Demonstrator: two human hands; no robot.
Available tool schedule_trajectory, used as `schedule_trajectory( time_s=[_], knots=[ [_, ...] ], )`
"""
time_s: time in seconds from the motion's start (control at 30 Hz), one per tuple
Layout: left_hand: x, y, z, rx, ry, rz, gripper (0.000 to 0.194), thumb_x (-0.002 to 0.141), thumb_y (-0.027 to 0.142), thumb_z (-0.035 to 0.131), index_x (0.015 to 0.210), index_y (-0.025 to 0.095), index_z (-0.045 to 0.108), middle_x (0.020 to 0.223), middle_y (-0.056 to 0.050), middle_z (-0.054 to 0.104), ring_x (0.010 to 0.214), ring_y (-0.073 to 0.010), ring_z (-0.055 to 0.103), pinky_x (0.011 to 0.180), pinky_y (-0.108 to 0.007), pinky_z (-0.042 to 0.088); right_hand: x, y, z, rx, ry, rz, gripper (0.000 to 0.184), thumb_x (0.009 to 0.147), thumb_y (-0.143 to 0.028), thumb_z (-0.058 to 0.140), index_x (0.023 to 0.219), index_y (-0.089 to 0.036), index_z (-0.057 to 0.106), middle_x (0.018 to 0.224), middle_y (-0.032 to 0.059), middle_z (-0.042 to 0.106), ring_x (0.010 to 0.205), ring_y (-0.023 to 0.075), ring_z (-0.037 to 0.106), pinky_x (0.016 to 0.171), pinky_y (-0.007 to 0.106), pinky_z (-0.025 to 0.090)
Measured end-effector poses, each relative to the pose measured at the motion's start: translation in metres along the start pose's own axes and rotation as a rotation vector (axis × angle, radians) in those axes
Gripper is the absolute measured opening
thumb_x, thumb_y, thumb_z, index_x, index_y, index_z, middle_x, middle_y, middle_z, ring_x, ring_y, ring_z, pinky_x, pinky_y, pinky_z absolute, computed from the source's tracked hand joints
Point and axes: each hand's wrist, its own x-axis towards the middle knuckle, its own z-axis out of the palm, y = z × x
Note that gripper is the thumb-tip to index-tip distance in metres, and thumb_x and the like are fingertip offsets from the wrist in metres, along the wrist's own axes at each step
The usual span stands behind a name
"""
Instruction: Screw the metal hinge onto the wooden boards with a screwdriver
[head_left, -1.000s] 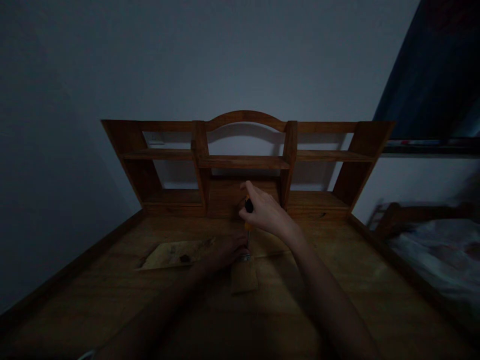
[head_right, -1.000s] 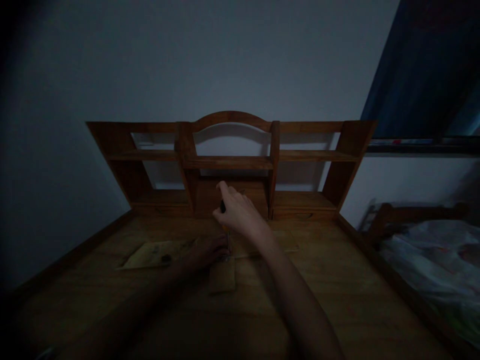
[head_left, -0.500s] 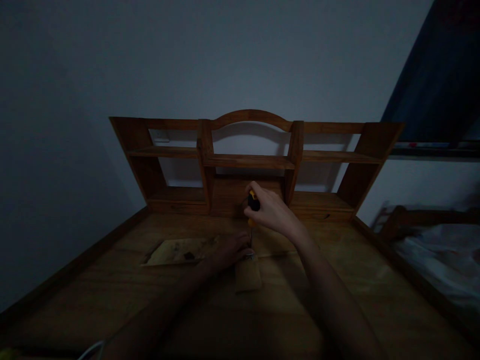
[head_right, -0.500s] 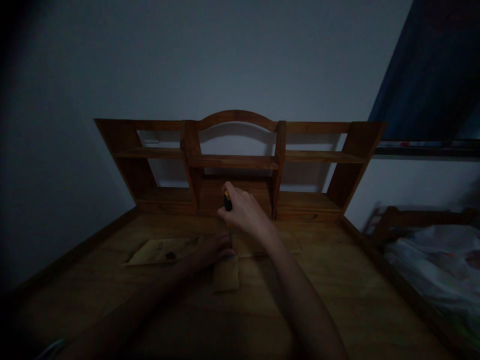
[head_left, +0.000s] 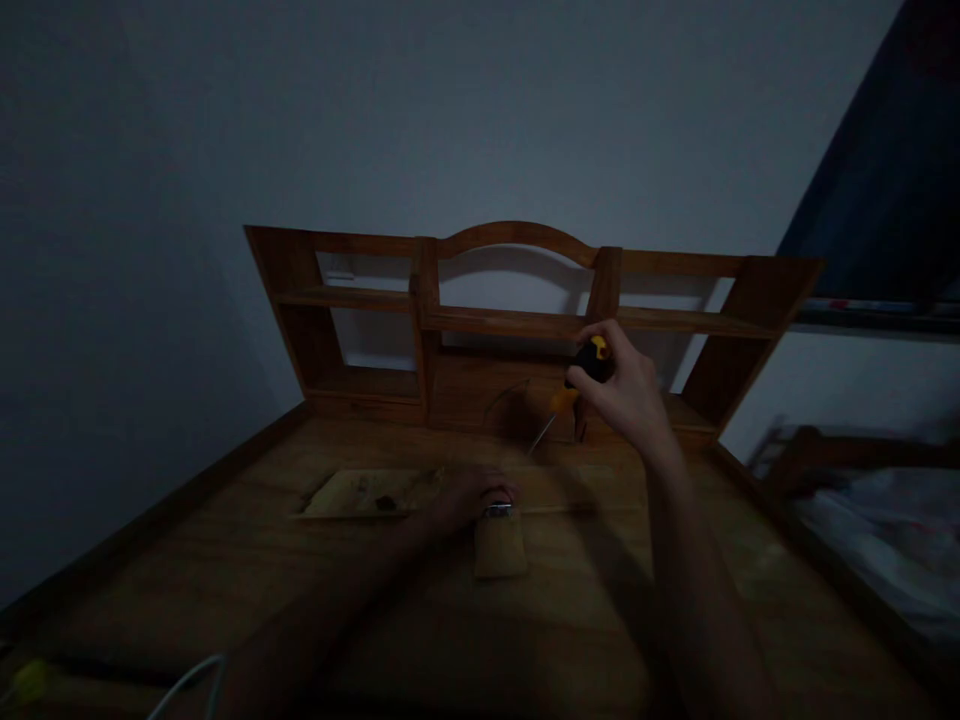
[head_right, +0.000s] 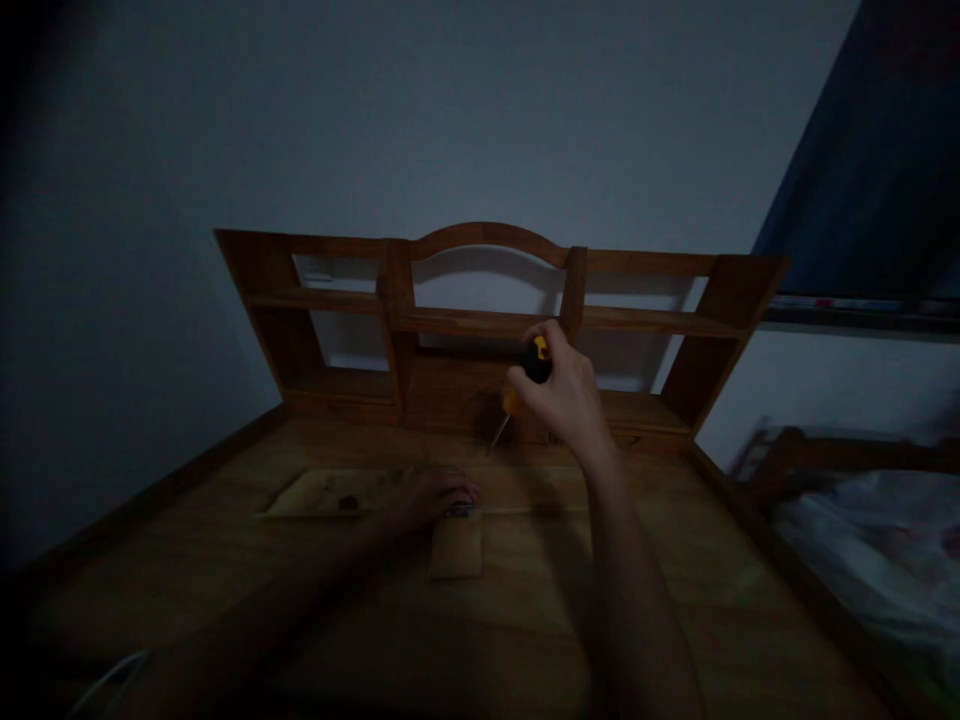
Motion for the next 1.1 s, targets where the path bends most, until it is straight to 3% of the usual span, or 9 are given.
schedule_trajectory(
  time_s=[0.23,0.47,0.7,0.9,1.1],
  knots=[
    [0.001,0.002,0.005,0.176,-0.005,0.058,0.027,0.1,0.028,0.044,0.1,0.02,0.069,0.103,-0.005,0.063,0.096,-0.0146,0.059,0.087,-0.025,0.047,0.002,0.003,-0.003,-0.016,0.003,0.013,0.026,0.073,-0.024,0.061,0.098,-0.026,0.054,0.085,-0.0014,0.062,0.074,0.018,0.058,0.07,0.031,0.043],
    [-0.002,-0.004,-0.007,0.113,-0.044,0.17,0.03,0.1,0.021,0.039,0.104,0.019,0.068,0.105,-0.007,0.062,0.098,-0.0158,0.058,0.088,-0.027,0.047,0.004,0.01,-0.011,-0.051,0.053,0.026,0.027,0.072,-0.025,0.06,0.099,-0.026,0.057,0.087,-0.0006,0.064,0.076,0.0187,0.059,0.071,0.032,0.043],
    [0.003,-0.004,-0.004,0.213,-0.098,0.168,0.029,0.099,0.016,0.037,0.098,0.018,0.066,0.104,-0.007,0.062,0.097,-0.0166,0.057,0.087,-0.028,0.046,0.005,0.022,-0.027,-0.132,0.152,0.015,0.027,0.071,-0.027,0.059,0.098,-0.026,0.057,0.09,-0.0002,0.064,0.08,0.0193,0.059,0.074,0.034,0.046],
    [0.002,0.003,0.0,0.42,-0.026,0.138,0.023,0.1,0.028,0.044,0.095,0.017,0.063,0.099,-0.005,0.059,0.094,-0.0172,0.054,0.084,-0.028,0.043,0.007,0.025,-0.029,-0.162,0.181,0.028,0.025,0.071,-0.027,0.061,0.096,-0.026,0.057,0.088,-0.0005,0.063,0.079,0.0189,0.059,0.075,0.033,0.045],
    [0.001,0.005,0.005,0.372,0.008,0.073,0.026,0.101,0.032,0.043,0.095,0.016,0.062,0.099,-0.005,0.057,0.094,-0.0163,0.053,0.084,-0.027,0.043,0.006,0.025,-0.028,-0.154,0.175,0.025,0.025,0.071,-0.023,0.065,0.094,-0.025,0.058,0.087,-0.0009,0.064,0.079,0.0167,0.059,0.073,0.029,0.044]
  ],
)
